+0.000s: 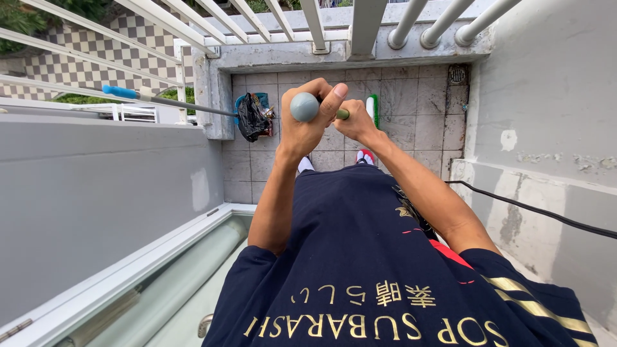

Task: Repairing the handle attachment of a cleaning tool on a balcony.

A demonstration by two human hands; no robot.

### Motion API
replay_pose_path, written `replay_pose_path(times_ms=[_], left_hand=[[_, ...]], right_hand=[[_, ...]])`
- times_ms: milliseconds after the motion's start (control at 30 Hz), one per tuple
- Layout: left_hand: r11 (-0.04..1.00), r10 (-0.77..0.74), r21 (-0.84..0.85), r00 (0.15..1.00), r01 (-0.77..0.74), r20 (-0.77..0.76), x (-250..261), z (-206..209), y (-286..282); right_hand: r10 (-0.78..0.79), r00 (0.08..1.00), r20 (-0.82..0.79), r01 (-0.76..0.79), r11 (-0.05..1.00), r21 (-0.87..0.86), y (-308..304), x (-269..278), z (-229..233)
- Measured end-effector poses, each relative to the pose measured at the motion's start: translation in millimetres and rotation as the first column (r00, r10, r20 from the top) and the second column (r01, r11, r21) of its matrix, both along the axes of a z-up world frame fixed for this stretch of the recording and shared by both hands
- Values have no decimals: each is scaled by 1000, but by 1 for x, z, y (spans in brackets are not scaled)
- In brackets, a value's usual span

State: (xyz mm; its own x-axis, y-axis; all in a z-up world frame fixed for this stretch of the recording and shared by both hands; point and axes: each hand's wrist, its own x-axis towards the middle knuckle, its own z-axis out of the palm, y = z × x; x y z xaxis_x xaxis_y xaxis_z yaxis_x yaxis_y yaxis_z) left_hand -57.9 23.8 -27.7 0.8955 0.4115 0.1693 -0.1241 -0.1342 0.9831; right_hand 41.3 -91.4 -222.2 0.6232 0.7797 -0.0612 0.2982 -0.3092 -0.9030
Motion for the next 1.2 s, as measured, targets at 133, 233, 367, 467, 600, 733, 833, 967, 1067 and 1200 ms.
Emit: replay_pose_path(times_ms=[133,233,367,467,600,733,833,967,1067,1200], left_hand=[[1000,-22,-11,1000,22,-14,-11,-2,30],[997,-71,-3,997,71,16,-20,1,52],[996,-81,29,997,81,2,-30,1,77],[994,-105,43,994,105,2,-38,3,94],[986,-152,61,988,153,-24,-49,6,120],[985,-167,47,986,168,-21,-58,4,145],[984,-168,63,986,169,-18,-64,3,161],[979,-189,72,982,189,-12,-71,2,180],[973,-213,87,977,213,-15,-75,4,192],[965,-234,116,972,233,-9,-81,8,204]], right_hand=[[-46,999,14,46,998,-31,30,-15,2],[-47,998,33,46,999,28,48,-25,-14],[-69,996,53,67,997,41,72,-37,-16],[-79,994,78,75,996,52,87,-46,-25],[-79,996,-27,80,996,50,114,-61,-16],[-109,994,29,106,989,98,139,-75,-11],[-130,991,44,128,990,57,155,-81,-26],[-158,987,-12,158,987,13,174,-92,-18],[-179,984,2,179,984,11,187,-98,-12],[-190,982,-21,191,978,82,201,-107,-8]])
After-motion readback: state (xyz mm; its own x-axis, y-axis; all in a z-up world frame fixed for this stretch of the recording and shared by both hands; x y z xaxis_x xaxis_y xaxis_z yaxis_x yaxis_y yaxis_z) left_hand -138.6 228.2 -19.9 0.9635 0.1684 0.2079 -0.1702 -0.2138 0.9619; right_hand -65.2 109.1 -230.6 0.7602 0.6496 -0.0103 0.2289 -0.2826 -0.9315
